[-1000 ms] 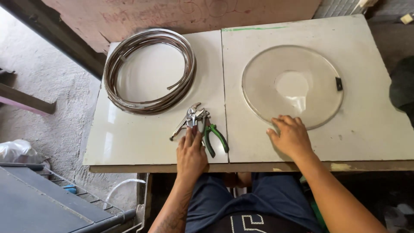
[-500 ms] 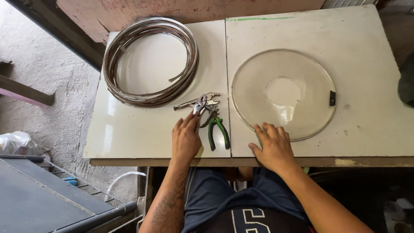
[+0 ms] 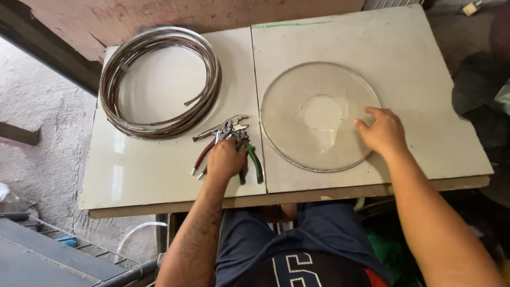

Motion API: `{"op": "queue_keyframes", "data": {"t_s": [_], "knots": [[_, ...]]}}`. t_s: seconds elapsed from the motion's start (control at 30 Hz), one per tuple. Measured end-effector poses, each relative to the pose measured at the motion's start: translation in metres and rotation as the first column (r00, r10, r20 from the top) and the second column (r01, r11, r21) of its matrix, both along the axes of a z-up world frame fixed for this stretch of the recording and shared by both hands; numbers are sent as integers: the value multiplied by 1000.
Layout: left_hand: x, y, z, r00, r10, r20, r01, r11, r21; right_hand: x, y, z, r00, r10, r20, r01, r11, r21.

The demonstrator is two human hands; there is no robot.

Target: Repairing a drumhead by prying and adjusting the metal rim with tools

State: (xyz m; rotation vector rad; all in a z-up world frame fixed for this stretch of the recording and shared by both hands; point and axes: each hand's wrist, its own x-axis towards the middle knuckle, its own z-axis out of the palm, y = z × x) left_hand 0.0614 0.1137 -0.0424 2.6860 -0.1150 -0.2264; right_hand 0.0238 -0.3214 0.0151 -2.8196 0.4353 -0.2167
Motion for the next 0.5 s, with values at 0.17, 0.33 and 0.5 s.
{"op": "queue_keyframes", "data": {"t_s": [0.17,0.33,0.5], "knots": [[11,8,23,989,132,-72,-139,984,-110,17,-22,7,959,-151,-239,157,988,3],[-13,-3,60,958,277,-79,-288,928,-234,24,-28,-7,964,-176,-200,190,980,54],[-42,-30,120,988,155,-10,-116,694,-710,37,-60,-43,963,-264,-49,269,953,141]]}}
